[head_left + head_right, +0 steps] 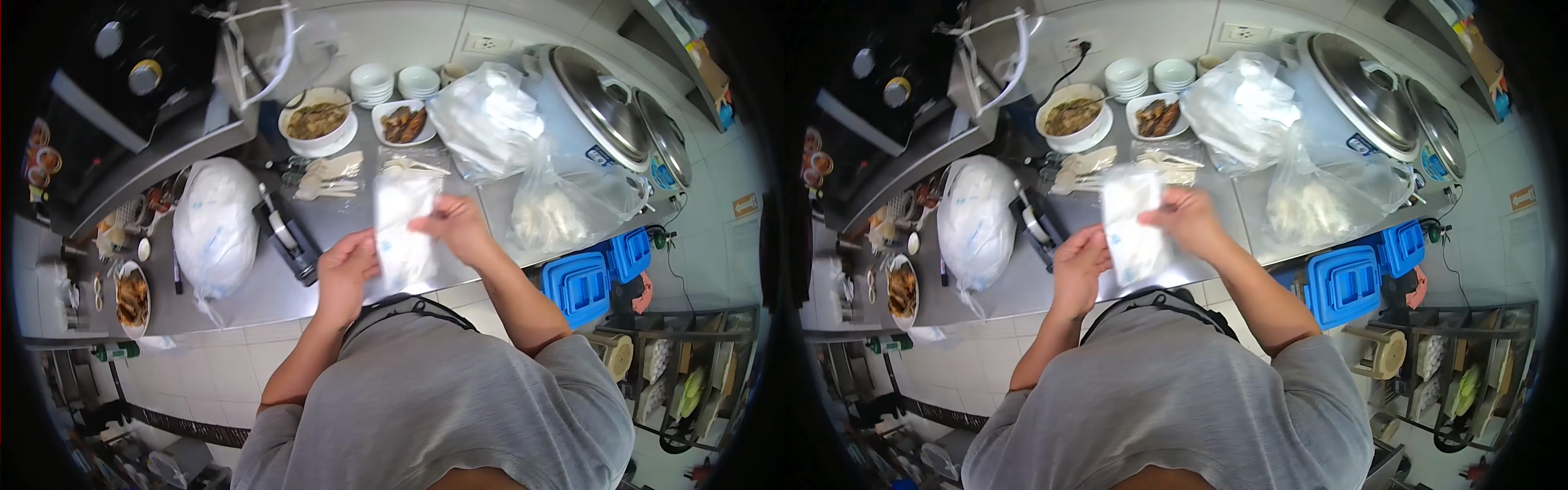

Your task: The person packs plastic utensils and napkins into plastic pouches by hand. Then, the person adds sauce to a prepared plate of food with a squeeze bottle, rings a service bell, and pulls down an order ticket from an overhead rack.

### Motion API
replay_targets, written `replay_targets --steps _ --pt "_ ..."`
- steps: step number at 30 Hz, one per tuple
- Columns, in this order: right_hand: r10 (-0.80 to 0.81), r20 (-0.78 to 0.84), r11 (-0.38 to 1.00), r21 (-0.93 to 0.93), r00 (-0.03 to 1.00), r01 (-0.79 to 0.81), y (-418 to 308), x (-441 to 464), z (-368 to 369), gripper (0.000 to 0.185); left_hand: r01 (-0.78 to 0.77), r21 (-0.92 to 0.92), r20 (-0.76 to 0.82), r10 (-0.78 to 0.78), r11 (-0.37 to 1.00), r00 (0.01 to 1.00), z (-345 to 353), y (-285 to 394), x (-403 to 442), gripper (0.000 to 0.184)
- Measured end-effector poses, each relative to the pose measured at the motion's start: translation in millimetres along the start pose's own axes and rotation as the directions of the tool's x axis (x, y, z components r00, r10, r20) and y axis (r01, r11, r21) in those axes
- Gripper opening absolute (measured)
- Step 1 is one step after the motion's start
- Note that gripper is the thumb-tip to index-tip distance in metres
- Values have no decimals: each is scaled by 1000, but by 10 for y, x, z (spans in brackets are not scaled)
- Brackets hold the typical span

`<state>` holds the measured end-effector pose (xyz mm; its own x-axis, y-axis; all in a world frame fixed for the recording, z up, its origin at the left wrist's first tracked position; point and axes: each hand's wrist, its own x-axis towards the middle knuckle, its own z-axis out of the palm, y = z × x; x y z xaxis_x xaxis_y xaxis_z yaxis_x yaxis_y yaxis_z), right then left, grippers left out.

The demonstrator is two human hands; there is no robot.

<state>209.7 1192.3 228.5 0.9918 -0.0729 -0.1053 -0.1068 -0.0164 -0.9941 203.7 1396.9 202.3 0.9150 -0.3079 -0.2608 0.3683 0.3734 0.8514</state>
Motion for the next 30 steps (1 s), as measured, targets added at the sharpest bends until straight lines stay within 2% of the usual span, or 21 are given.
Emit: replay_targets --steps 2,3,4,5,7,10,11,12,13,14,17,19,20,21,22,23,24,26,28,30 --pt "-99 -337 985 -166 936 44 -29 195 -515 13 -121 50 -73 125 991 990 39 106 50 29" --pt "-266 -466 962 -178 844 205 -89 310 -839 16 -185 74 -111 192 980 975 29 161 87 29" --pt "-410 -577 910 -210 706 357 -159 431 -1166 20 -191 88 -129 201 978 971 27 198 119 30" --pt "-573 -603 819 -395 555 416 -350 480 -1387 18 -192 103 -152 206 976 967 21 221 130 30" --pt "-813 -522 582 -696 260 421 -620 692 -1647 14 -193 107 -181 210 975 961 113 177 154 29" --pt "-946 -88 156 -967 311 202 -406 1334 -2127 5 -184 107 -182 201 977 962 313 47 183 28" --pt "-803 -105 253 -952 587 175 24 1707 -2380 7 -175 118 -178 194 978 965 405 1 180 27" --pt "-467 -229 365 -930 854 -49 408 2012 -2394 15 -166 127 -174 187 978 967 487 -37 193 27" --pt "-403 -102 327 -944 910 39 602 2043 -2283 19 -152 135 -168 174 979 970 548 -67 204 26" --pt "-346 -106 332 -943 932 17 703 2116 -2191 24 -134 146 -164 158 980 974 593 -94 197 26" --pt "-190 47 167 -983 981 79 753 2397 -2173 27 -132 169 -179 162 977 970 640 -147 185 26" --pt "-67 315 -168 -939 947 301 828 2527 -2299 27 -128 180 -200 164 975 966 615 -168 135 26" --pt "-66 323 -132 -941 944 313 773 2504 -2338 25 -129 182 -211 167 975 963 615 -171 123 26" --pt "-319 84 338 -921 944 196 549 2209 -2243 24 -135 179 -223 174 975 959 614 -175 119 26" --pt "-493 -34 415 -887 869 200 298 1913 -2065 24 -126 192 -235 170 973 957 603 -192 91 26" --pt "-688 10 344 -876 726 338 213 1793 -2008 23 -126 189 -235 169 974 957 590 -224 73 27" --pt "-689 -64 458 -810 722 366 76 1601 -1859 21 -125 189 -239 169 974 956 564 -257 65 27" --pt "-672 -102 562 -715 734 415 -107 1166 -1532 14 -117 184 -247 161 976 956 495 -306 25 27" --pt "-692 -12 557 -646 722 523 20 986 -1347 13 -97 186 -255 143 978 956 475 -272 16 26" --pt "-511 59 722 -513 858 465 246 867 -1188 12 -118 186 -270 166 975 948 390 -213 28 25"
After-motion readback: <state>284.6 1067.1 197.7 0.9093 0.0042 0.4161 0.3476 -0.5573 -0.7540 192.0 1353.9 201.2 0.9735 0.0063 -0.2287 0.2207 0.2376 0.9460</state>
